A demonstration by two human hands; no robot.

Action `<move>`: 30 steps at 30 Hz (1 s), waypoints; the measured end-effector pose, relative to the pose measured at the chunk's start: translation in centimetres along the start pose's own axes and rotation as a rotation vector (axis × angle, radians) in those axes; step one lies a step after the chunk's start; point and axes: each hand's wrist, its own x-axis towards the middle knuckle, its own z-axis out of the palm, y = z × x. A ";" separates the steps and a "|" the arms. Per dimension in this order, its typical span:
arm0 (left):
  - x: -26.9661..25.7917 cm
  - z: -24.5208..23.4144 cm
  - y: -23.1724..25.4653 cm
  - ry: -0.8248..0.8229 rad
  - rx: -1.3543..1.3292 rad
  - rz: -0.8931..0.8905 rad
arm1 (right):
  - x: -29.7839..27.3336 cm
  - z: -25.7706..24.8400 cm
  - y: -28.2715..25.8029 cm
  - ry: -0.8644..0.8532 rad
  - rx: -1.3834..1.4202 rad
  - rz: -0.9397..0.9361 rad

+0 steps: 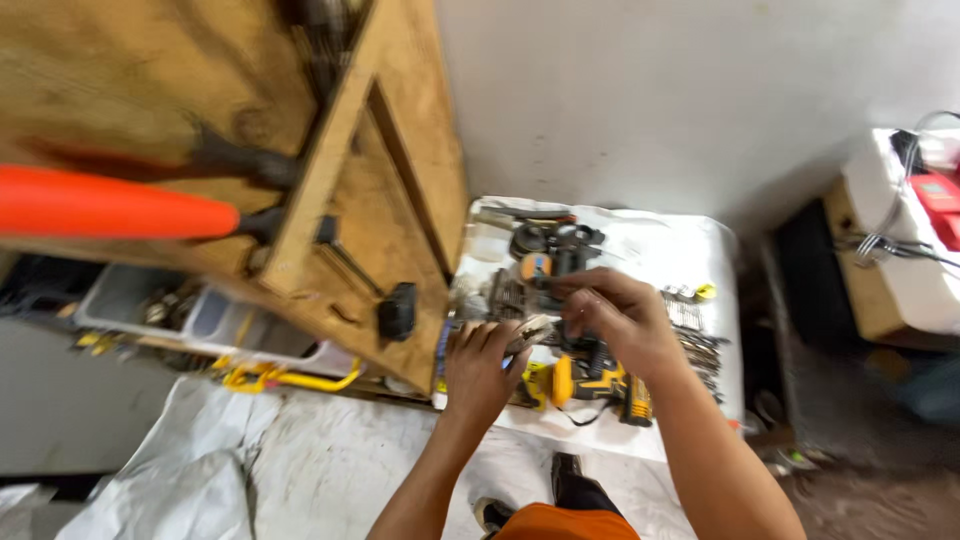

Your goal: The person sorts and arranges hand tools, drill bits, and small metal hardware parts laid out on a cloth-covered workbench, places an angle grinder onto a wooden shelf, and fills small plastic storage boxes with metal parts before setting them back down.

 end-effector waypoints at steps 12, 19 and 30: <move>4.4 15.5 1.8 0.007 -0.003 0.501 | -1.2 -12.7 15.7 0.235 0.470 0.650; 5.2 26.1 1.3 -0.004 0.019 0.395 | 4.9 -19.5 17.1 0.284 0.140 0.886; 4.6 26.9 -2.7 -0.130 -0.199 -0.165 | 19.7 -25.3 26.6 -0.587 -1.001 0.480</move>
